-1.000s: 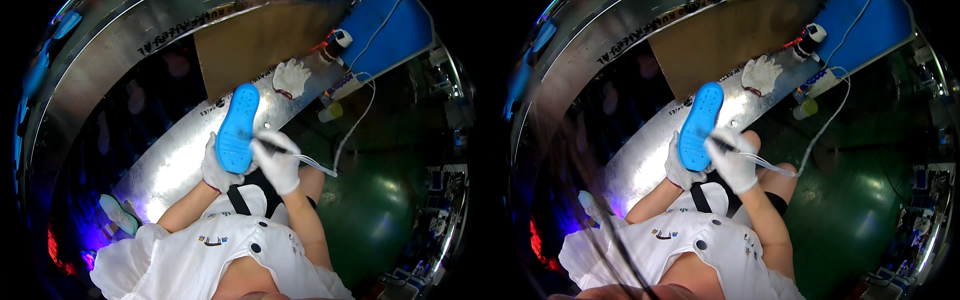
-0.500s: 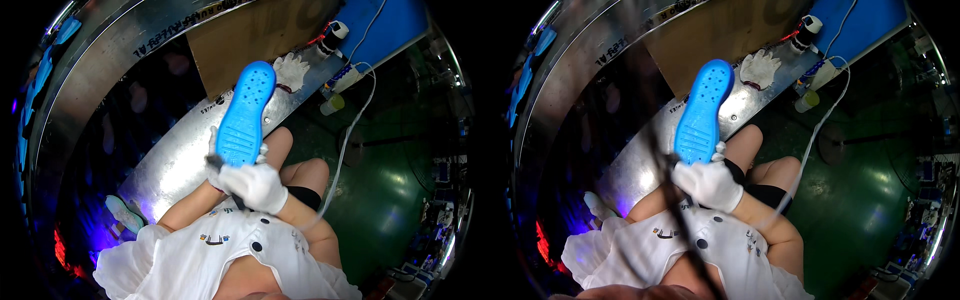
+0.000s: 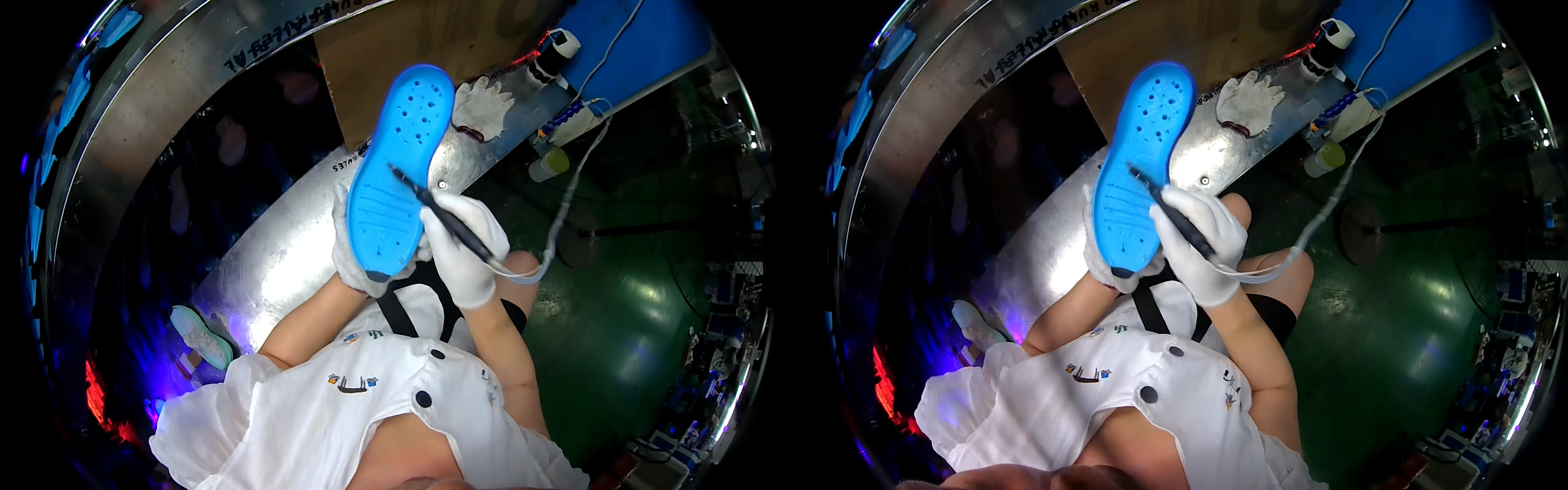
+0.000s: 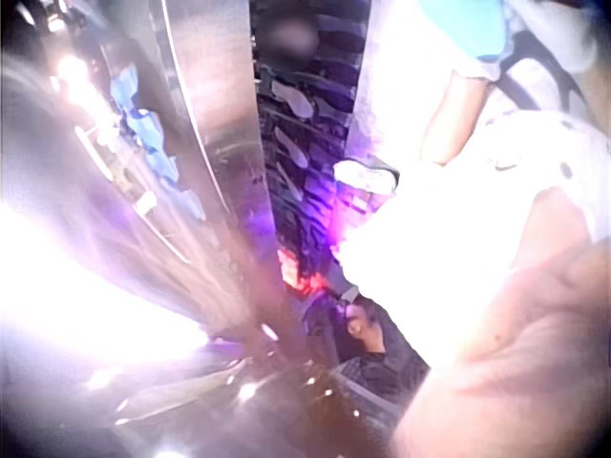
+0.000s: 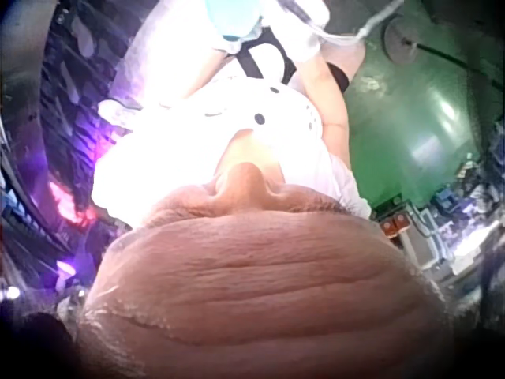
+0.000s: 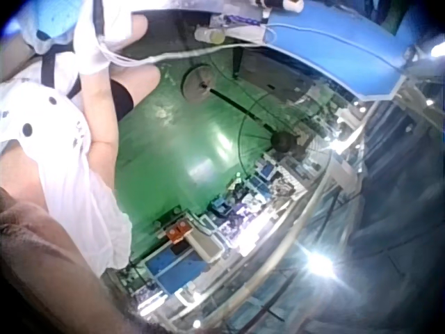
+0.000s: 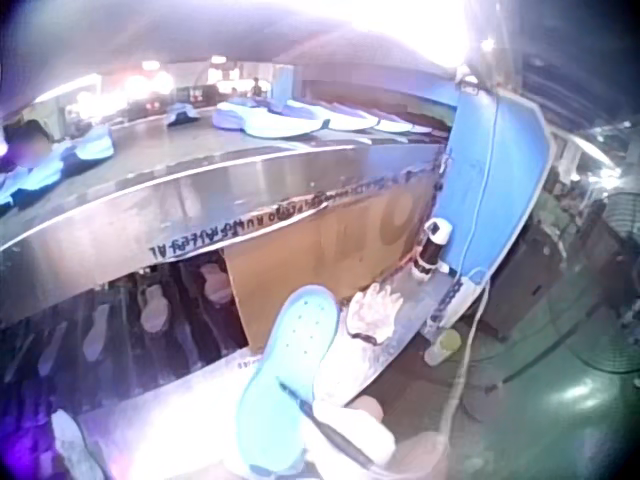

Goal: The person sits on the floor and repeatedly picks up blue shoe insoles from a nearby metal table. Using a handheld cutting tool, they scrape and trim the bottom surface of each insole, then place it back on the table. This cycle continues for multiple insoles.

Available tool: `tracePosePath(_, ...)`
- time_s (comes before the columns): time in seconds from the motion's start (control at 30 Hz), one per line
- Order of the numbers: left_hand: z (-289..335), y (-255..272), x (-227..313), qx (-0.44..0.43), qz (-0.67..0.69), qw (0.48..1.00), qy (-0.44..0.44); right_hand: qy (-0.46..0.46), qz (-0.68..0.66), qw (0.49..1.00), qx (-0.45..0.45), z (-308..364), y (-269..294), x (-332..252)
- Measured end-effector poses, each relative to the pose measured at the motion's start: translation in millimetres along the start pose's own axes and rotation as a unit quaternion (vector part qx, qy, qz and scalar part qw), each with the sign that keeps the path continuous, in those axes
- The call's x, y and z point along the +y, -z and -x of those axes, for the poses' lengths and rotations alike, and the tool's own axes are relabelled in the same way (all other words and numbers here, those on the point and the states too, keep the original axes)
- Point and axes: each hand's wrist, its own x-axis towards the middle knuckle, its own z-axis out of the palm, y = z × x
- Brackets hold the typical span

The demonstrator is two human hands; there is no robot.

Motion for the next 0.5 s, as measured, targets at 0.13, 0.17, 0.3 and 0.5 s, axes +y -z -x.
tracePosePath(0.13,-7,4,-13,-0.142,0.145,0.978,-0.039,0.219,0.201,0.947,-0.12,7,-11,-21)
tracePosePath(0.17,-6,0,-5,-0.284,0.264,0.922,0.021,0.236,0.193,0.942,-0.137,12,-13,-25)
tracePosePath(0.3,-6,0,-14,-0.072,0.402,0.912,0.037,0.042,-0.016,0.998,-0.045,1,4,-9)
tracePosePath(0.5,-7,-13,7,-0.256,0.349,0.898,0.082,0.142,0.096,0.969,-0.176,21,0,-46)
